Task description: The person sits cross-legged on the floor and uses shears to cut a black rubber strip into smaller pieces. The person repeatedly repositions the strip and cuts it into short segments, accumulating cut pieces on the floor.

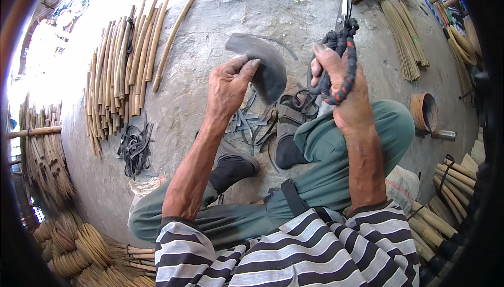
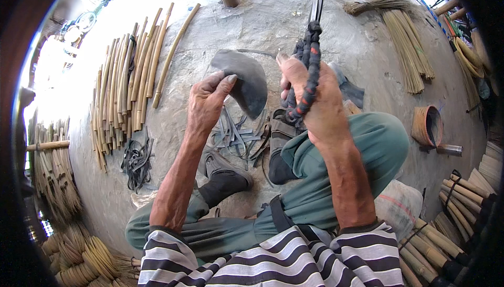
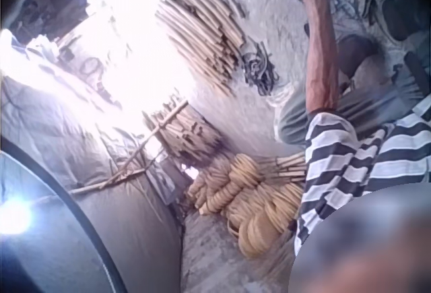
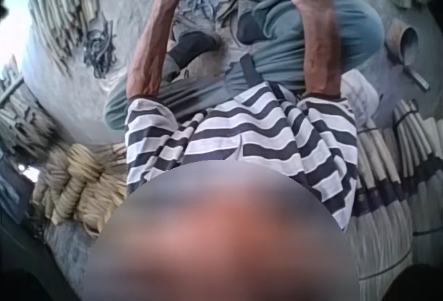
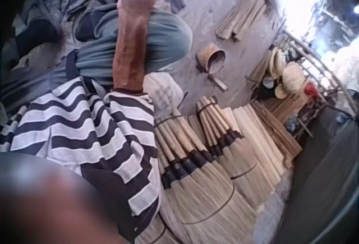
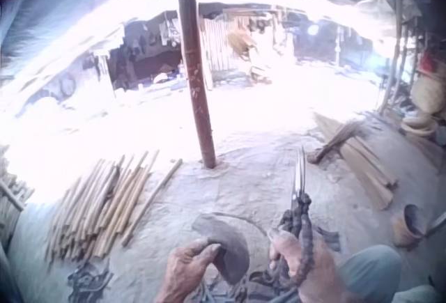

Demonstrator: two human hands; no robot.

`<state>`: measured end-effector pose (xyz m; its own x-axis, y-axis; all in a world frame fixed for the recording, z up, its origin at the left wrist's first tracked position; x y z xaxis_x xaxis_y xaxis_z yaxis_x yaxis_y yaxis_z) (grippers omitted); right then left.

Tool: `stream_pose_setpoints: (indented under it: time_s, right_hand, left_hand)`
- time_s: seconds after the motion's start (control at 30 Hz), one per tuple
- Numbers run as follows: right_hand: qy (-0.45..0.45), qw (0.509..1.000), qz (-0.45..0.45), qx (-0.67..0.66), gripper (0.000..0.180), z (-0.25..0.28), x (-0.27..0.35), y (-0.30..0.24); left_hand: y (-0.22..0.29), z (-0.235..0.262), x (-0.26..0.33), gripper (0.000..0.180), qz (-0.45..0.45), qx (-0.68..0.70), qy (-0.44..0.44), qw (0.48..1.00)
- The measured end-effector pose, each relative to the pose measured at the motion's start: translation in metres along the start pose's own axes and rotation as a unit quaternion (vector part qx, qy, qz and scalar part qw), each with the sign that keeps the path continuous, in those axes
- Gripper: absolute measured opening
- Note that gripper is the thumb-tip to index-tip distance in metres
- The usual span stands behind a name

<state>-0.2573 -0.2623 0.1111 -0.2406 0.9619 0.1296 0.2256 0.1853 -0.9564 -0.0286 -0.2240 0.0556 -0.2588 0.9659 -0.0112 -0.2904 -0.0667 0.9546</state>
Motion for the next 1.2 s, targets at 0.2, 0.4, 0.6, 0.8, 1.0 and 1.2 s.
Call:
stream_pose_setpoints:
  time_s: [0.2, 0.4, 0.6, 0.8, 1.0, 1.2]
  right_hand:
    - [-0.020, 0.973, 0.071, 0.218, 0.024, -0.016, 0.005, 0.010]
    - [-0.183, 0.969, -0.030, 0.164, 0.053, -0.063, 0.024, 0.064]
    - [-0.196, 0.970, -0.089, 0.109, 0.049, -0.070, 0.036, 0.098]
    - [-0.136, 0.970, -0.199, -0.011, 0.035, -0.067, 0.041, 0.108]
    - [-0.039, 0.978, -0.199, -0.051, 0.014, -0.065, 0.040, 0.114]
    - [-0.081, 0.978, -0.192, 0.014, 0.016, -0.071, 0.045, 0.124]
  left_hand:
    - [0.014, 0.012, 0.025, 0.033, 0.088, 0.317, -0.001, 0.944]
    - [-0.006, 0.025, 0.076, 0.033, 0.193, 0.441, 0.039, 0.876]
    - [-0.023, 0.017, 0.142, 0.045, 0.306, 0.459, -0.061, 0.832]
    - [-0.052, -0.021, 0.190, 0.042, 0.341, 0.267, -0.208, 0.877]
    - [-0.027, -0.017, 0.188, 0.034, 0.220, 0.296, -0.188, 0.910]
    - [-0.042, 0.034, 0.155, 0.029, 0.174, 0.522, 0.028, 0.834]
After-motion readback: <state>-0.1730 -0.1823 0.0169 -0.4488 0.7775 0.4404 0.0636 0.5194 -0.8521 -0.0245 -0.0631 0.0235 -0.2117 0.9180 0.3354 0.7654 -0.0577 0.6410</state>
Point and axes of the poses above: each hand's wrist, its own x-axis away from the middle knuckle, its own z-axis out of the back of the hand, y = z × x, the point moved 7 cm from there along -x, towards the middle knuckle, and after that the axes turned 4 degrees about z, right-handed, at the moved point
